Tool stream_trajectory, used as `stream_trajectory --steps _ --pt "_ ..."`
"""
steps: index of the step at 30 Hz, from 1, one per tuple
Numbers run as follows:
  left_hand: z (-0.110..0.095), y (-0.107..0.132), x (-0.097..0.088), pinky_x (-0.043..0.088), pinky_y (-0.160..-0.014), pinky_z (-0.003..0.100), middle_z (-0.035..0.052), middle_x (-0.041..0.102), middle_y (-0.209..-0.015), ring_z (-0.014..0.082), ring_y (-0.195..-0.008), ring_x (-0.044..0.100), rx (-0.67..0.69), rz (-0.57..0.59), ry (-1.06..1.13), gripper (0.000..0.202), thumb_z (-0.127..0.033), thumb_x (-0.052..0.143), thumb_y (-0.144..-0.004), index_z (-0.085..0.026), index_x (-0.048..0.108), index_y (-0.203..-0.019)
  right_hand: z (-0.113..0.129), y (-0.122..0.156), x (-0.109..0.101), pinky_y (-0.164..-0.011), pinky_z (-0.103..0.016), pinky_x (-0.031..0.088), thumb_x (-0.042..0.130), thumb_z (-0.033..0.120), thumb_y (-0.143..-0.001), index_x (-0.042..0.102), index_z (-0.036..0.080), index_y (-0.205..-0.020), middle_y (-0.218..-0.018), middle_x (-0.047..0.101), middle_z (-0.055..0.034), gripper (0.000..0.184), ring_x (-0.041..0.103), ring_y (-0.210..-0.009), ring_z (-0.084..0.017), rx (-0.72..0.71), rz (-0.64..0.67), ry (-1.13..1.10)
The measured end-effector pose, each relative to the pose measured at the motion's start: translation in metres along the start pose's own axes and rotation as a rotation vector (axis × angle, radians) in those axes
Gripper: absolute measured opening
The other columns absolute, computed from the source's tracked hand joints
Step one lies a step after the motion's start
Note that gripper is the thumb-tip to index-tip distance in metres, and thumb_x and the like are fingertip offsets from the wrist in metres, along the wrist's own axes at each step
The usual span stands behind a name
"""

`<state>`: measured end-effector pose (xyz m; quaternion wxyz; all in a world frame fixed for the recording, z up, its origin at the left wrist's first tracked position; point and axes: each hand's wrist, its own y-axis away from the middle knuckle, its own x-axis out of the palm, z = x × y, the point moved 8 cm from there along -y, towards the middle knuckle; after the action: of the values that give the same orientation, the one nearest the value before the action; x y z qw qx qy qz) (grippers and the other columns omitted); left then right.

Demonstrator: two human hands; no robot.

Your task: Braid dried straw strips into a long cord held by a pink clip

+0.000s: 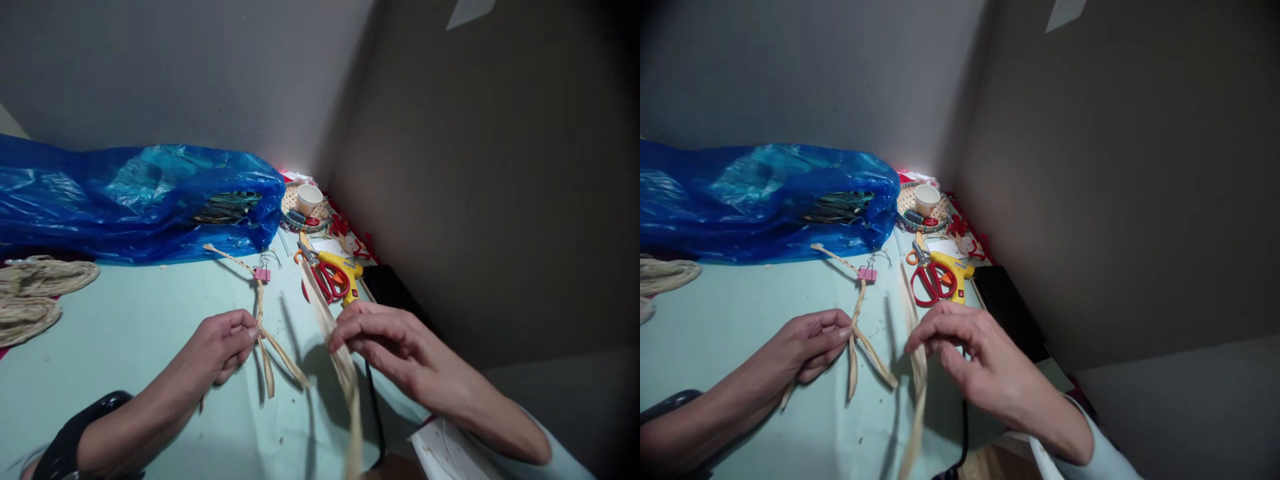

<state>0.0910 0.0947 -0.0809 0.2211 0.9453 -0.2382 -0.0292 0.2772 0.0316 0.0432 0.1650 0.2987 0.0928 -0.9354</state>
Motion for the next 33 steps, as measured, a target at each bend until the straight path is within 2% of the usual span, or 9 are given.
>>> stream_trajectory --steps 4,7,10,14,16,18,21,24,33 --pt "0.000 0.000 0.000 0.006 -0.042 0.022 -0.0121 0.039 -0.050 0.0033 -0.042 0.016 0.000 -0.003 0.005 0.032 -0.047 0.068 -0.077 -0.018 0.054 -0.076 0.004 0.002 0.013 -0.085 -0.026 0.048 0.054 0.007 -0.092 0.064 0.020 -0.104 -0.104 0.063 -0.0053 0.021 0.060 -0.094 -0.015 -0.110 -0.081 0.134" --pt "0.001 0.000 0.000 0.006 -0.042 0.022 -0.0122 0.040 -0.050 0.0035 -0.042 0.015 -0.005 0.004 0.018 0.032 -0.046 0.068 -0.078 -0.018 0.053 -0.078 0.014 0.008 0.017 -0.075 -0.025 0.045 0.051 0.008 -0.095 0.063 0.019 -0.095 -0.097 0.056 -0.0051 0.017 0.054 -0.086 -0.015 -0.180 -0.158 0.332" --pt "0.001 0.000 0.001 0.006 -0.042 0.021 -0.0120 0.040 -0.051 0.0035 -0.042 0.015 0.004 0.017 0.026 0.030 -0.045 0.067 -0.079 -0.018 0.054 -0.077 0.023 0.010 0.017 -0.080 -0.030 0.044 0.050 0.011 -0.097 0.059 0.019 -0.087 -0.102 0.056 -0.0068 0.016 0.052 -0.092 -0.018 -0.166 -0.203 0.369" --pt "-0.005 0.003 0.003 0.007 -0.042 0.021 -0.0109 0.042 -0.052 0.0033 -0.041 0.017 0.033 0.023 0.012 0.029 -0.044 0.066 -0.081 -0.018 0.054 -0.077 0.002 0.002 0.029 -0.072 -0.028 0.045 0.046 0.027 -0.101 0.047 0.021 -0.092 -0.092 0.062 -0.0039 0.011 0.055 -0.074 -0.014 0.171 -0.087 -0.233" --pt "-0.007 0.004 0.004 0.007 -0.042 0.021 -0.0109 0.042 -0.052 0.0032 -0.041 0.017 0.033 0.017 0.019 0.029 -0.044 0.067 -0.079 -0.018 0.054 -0.078 -0.010 -0.001 0.045 -0.055 -0.021 0.038 0.048 0.035 -0.101 0.043 0.022 -0.095 -0.082 0.058 0.0017 0.014 0.042 -0.055 -0.008 0.341 -0.025 -0.626" --pt "-0.008 0.004 0.004 0.006 -0.041 0.021 -0.0114 0.041 -0.050 0.0028 -0.041 0.016 0.024 0.004 0.030 0.030 -0.044 0.069 -0.077 -0.018 0.054 -0.077 -0.018 -0.005 0.060 -0.046 -0.017 0.028 0.052 0.038 -0.099 0.044 0.022 -0.096 -0.073 0.050 0.0062 0.018 0.029 -0.048 -0.006 0.431 0.003 -0.814" --pt "-0.006 0.003 0.004 0.005 -0.041 0.020 -0.0123 0.039 -0.048 0.0023 -0.041 0.016 -0.006 -0.006 0.086 0.028 -0.039 0.072 -0.070 -0.018 0.054 -0.075 -0.027 -0.012 0.072 -0.045 -0.017 0.025 0.051 0.042 -0.100 0.051 0.019 -0.084 -0.058 0.042 0.0084 0.028 0.028 -0.047 -0.006 0.422 -0.008 -0.649" --pt "-0.004 0.002 0.005 0.006 -0.041 0.019 -0.0116 0.042 -0.049 0.0021 -0.041 0.017 -0.012 0.002 0.144 0.027 -0.036 0.073 -0.068 -0.018 0.055 -0.076 -0.029 -0.016 0.079 -0.048 -0.019 0.031 0.044 0.046 -0.102 0.052 0.019 -0.072 -0.054 0.051 0.0039 0.041 0.041 -0.047 -0.008 0.365 -0.088 -0.359" --pt "-0.001 0.004 0.003 0.007 -0.043 0.021 -0.0077 0.050 -0.057 0.0015 -0.043 0.017 -0.027 0.059 0.160 0.026 -0.039 0.070 -0.084 -0.015 0.060 -0.079 -0.019 -0.007 0.083 -0.051 -0.023 0.040 0.039 0.026 -0.102 0.066 0.018 -0.108 -0.062 0.063 0.0002 0.029 0.054 -0.046 -0.012 0.176 -0.392 0.154"
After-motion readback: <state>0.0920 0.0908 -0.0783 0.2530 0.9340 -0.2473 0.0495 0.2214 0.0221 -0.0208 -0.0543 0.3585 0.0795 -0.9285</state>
